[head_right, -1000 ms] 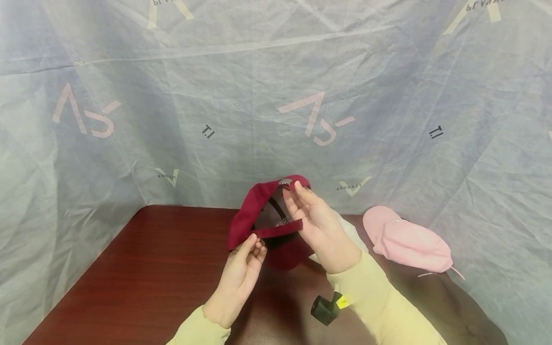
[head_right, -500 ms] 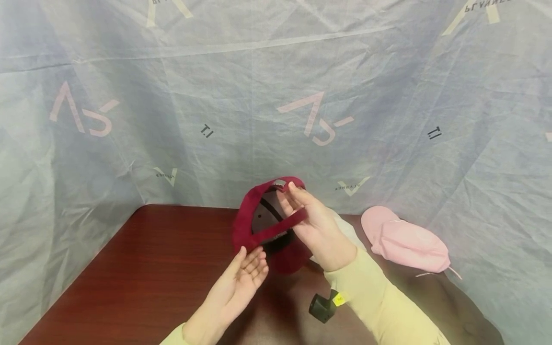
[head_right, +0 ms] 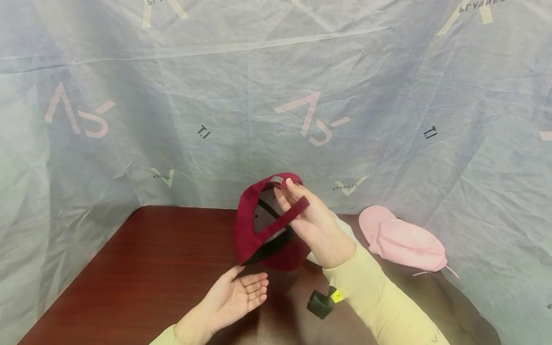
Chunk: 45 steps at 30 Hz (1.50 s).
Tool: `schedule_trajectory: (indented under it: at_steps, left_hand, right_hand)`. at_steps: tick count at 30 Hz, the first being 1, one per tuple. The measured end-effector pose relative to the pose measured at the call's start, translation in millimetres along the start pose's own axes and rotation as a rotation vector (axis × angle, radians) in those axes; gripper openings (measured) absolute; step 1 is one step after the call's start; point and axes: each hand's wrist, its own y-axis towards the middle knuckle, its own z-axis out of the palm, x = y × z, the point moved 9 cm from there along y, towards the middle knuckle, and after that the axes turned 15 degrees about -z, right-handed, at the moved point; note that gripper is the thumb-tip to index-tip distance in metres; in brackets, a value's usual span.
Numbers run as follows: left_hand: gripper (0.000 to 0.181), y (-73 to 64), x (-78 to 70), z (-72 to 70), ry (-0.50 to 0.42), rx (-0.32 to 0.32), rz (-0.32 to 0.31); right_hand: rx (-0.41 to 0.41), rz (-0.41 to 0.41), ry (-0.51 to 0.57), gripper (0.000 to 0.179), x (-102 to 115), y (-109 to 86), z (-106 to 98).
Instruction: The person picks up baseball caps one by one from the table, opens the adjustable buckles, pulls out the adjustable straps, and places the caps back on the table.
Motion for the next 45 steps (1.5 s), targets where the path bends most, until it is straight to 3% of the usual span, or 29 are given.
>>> schedule_trajectory:
  at_steps: [8, 15, 20, 27, 32, 37, 42, 45]
  left_hand:
    - [0.041, 21.5, -8.5, -18.3, -0.003, -0.032, -0.007]
    - [0.040, 34.1, -10.4, -22.9, -0.004, -0.031, -0.028]
    - [0.032, 35.8, -18.5, -33.4, -0.009, -0.062, 0.000]
    - [0.031, 28.6, -33.9, -50.7, -0.042, -0.066, 0.020]
    - [0.030, 20.9, -47.3, -57.5, -0.108, -0.072, 0.041]
    - [0.022, 11.5, -62.9, -67.0, -0.190, -0.106, 0.082]
    - [0.025, 2.6, -77.7, -75.8, -0.196, -0.128, 0.124]
    - [0.030, -2.5, -84.7, -78.7, -0.179, -0.135, 0.137]
  right_hand:
    - [0.021, 0.003, -0.012, 0.021, -1.5, -0.6, 2.7]
    - [0.048, 0.019, -0.015, 0.014, -3.4, -2.5, 1.1]
    - [0.079, 0.053, -0.040, 0.009, -6.7, -4.9, 0.0]
    - [0.156, 0.069, -0.242, 0.003, -10.1, -8.7, -0.5]
    - [0.245, 0.080, -0.322, 0.004, -11.6, -11.8, 1.0]
    - [0.398, 0.098, -0.398, 0.010, -13.1, -16.2, 4.8]
    - [0.570, 0.175, -0.392, 0.010, -18.4, -24.1, 8.2]
    - [0.633, 0.199, -0.417, 0.011, -20.3, -27.3, 6.7]
